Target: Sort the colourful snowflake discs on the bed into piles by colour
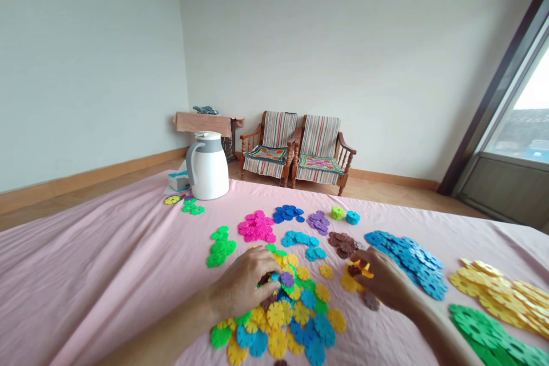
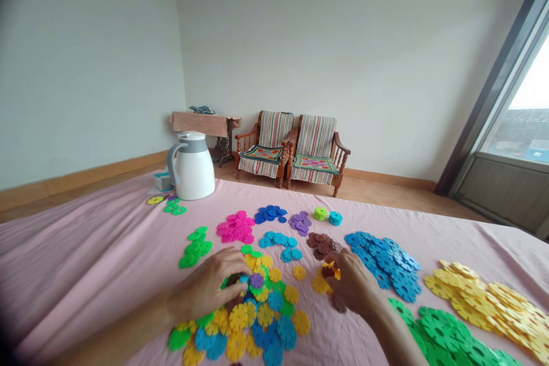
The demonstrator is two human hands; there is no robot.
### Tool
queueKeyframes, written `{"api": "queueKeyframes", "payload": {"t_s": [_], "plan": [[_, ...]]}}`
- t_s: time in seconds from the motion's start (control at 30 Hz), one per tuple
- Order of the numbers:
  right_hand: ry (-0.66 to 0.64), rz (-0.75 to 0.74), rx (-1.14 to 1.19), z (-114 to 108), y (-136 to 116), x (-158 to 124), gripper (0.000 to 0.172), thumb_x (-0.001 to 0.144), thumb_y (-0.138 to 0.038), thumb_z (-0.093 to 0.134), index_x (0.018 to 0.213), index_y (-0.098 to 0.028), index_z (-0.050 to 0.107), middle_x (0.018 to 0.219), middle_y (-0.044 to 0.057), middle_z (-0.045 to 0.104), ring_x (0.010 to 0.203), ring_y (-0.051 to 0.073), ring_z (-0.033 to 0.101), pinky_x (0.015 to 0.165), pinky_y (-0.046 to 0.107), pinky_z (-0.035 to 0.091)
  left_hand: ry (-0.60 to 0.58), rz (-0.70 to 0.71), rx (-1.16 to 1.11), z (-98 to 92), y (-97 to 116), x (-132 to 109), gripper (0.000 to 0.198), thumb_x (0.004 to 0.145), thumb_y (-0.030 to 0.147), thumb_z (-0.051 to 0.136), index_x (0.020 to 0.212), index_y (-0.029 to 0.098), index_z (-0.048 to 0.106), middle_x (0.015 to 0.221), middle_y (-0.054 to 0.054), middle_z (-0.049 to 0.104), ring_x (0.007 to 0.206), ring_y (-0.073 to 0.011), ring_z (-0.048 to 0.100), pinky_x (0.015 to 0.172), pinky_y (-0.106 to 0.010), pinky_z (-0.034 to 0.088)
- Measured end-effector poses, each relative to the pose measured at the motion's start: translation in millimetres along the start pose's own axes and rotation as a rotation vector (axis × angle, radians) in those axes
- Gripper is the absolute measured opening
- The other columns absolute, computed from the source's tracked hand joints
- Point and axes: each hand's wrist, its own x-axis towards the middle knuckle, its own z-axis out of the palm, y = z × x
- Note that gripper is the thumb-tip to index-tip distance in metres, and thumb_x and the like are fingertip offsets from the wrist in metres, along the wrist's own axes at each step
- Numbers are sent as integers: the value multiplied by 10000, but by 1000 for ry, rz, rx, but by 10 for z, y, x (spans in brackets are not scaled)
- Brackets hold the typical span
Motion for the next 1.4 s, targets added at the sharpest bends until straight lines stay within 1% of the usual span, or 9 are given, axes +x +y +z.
{"api": "queueKeyframes", "payload": {"t_s": [0.17, 0.27, 0.4, 0.53, 0.6, 0.73, 0.83, 1.07, 1.4], "plan": [[-41, 27, -41, -18, -103, -26, 146, 637, -165, 514, 722, -201, 627, 775, 40, 626, 734, 172, 561, 671, 271, 396, 4, 6, 5, 4, 5, 3, 108, 805, 222, 617, 904, 203, 656, 840, -18, 646, 838, -180, 537, 822, -321, 375], [-10, 27, -29, -13, -87, -11, 113, 613, -150, 507, 696, -198, 568, 728, 20, 615, 683, 155, 546, 617, 245, 379, 12, 6, 10, 5, 7, 1, 96, 802, 216, 620, 889, 196, 654, 830, -18, 639, 830, -178, 531, 792, -310, 386], [20, 71, 20, -40, -60, 44, 37, 651, -182, 494, 632, -213, 488, 605, -11, 588, 583, 139, 535, 529, 223, 354, 17, 15, 4, 11, -8, -2, 97, 802, 212, 621, 892, 198, 652, 846, -16, 639, 850, -177, 537, 846, -325, 378], [168, 203, 37, -124, -48, 95, 90, 727, -244, 460, 771, -206, 528, 715, 25, 645, 623, 156, 592, 563, 236, 389, 19, 20, -4, 26, -28, -8, 110, 796, 203, 625, 903, 204, 649, 864, -15, 641, 873, -180, 542, 897, -343, 360], [194, 225, 38, -161, -49, 88, 110, 742, -246, 444, 791, -206, 534, 751, 33, 655, 640, 157, 599, 581, 241, 393, 21, 23, -7, 31, -30, -11, 108, 797, 201, 623, 902, 204, 649, 862, -15, 640, 869, -179, 542, 893, -341, 364], [-84, 65, -28, -220, -91, -24, 57, 676, -208, 483, 627, -212, 512, 635, 2, 618, 609, 148, 550, 553, 239, 345, 29, 24, -11, 25, -21, -11, 106, 799, 205, 623, 901, 203, 652, 858, -15, 636, 866, -176, 539, 876, -328, 375], [-240, 27, -118, -261, -155, -144, 55, 616, -186, 516, 665, -207, 531, 696, 7, 625, 651, 155, 537, 563, 243, 319, 21, 19, -5, 18, -20, -4, 105, 803, 210, 619, 903, 203, 652, 856, -14, 636, 864, -175, 539, 878, -330, 373], [-293, -10, -284, -239, -215, -234, 76, 656, -167, 500, 705, -195, 550, 783, 43, 632, 710, 189, 532, 576, 269, 254, 3, 9, 4, 18, -22, 9, 110, 804, 210, 614, 908, 202, 652, 850, -15, 640, 857, -178, 544, 917, -356, 354], [-295, 14, -277, -188, -131, -183, 130, 656, -159, 507, 773, -179, 560, 827, 70, 638, 751, 214, 551, 585, 274, 250, 8, 6, -1, 19, -17, -1, 108, 815, 224, 600, 904, 207, 658, 836, -20, 636, 850, -180, 546, 925, -366, 355]]}}
